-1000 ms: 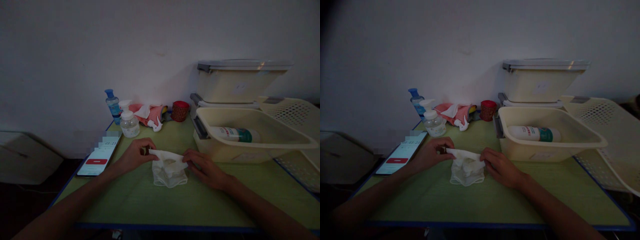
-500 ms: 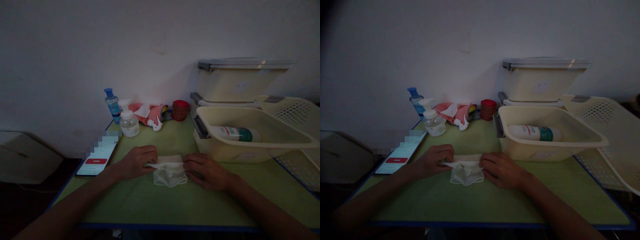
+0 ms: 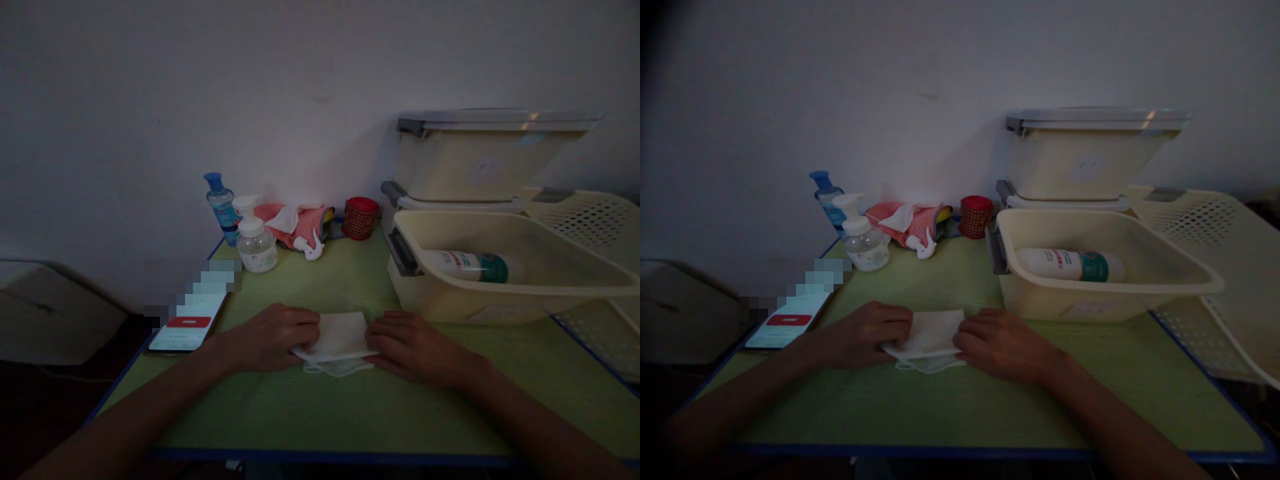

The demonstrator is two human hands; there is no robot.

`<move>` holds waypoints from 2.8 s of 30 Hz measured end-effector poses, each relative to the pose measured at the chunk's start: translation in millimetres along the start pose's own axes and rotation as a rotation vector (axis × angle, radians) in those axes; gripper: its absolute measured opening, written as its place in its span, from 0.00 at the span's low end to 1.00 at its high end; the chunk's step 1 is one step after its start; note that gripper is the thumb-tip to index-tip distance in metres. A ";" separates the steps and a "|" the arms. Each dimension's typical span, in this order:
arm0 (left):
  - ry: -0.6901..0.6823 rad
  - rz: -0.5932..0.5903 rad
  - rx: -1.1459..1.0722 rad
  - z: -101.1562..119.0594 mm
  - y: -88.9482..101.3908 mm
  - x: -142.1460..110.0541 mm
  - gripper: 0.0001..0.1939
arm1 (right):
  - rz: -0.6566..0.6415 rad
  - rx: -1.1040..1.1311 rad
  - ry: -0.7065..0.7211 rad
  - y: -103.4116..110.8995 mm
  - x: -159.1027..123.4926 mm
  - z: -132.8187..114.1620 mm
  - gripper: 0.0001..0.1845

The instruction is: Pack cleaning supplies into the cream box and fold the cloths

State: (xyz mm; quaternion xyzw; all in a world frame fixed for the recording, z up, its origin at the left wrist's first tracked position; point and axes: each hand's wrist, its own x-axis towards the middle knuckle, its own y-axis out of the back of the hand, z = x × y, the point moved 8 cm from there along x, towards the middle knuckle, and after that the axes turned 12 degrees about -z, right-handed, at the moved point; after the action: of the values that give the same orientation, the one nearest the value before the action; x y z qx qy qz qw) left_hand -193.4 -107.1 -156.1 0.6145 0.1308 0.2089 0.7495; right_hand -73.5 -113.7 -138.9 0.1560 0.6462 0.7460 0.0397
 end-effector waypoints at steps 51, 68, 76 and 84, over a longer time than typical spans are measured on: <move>-0.038 -0.170 0.045 16.2 -9.4 7.0 0.08 | -0.253 0.229 0.146 -11.8 2.2 -11.3 0.09; -0.095 0.069 -0.040 16.5 11.7 -1.3 0.07 | -0.277 0.207 0.153 -17.2 0.6 -11.6 0.08; -0.066 0.155 -0.063 12.5 11.6 -3.1 0.08 | -0.253 0.202 0.140 -14.7 1.3 -11.7 0.07; 0.087 0.155 -0.424 -13.6 2.5 -1.6 0.07 | -0.274 0.195 0.119 -16.9 1.2 -10.4 0.08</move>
State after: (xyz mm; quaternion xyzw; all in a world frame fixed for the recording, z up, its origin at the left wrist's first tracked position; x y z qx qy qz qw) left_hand -201.3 -95.7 -156.6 0.4420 0.0683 0.3150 0.8371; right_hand -80.0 -120.5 -156.3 0.0254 0.7318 0.6755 0.0873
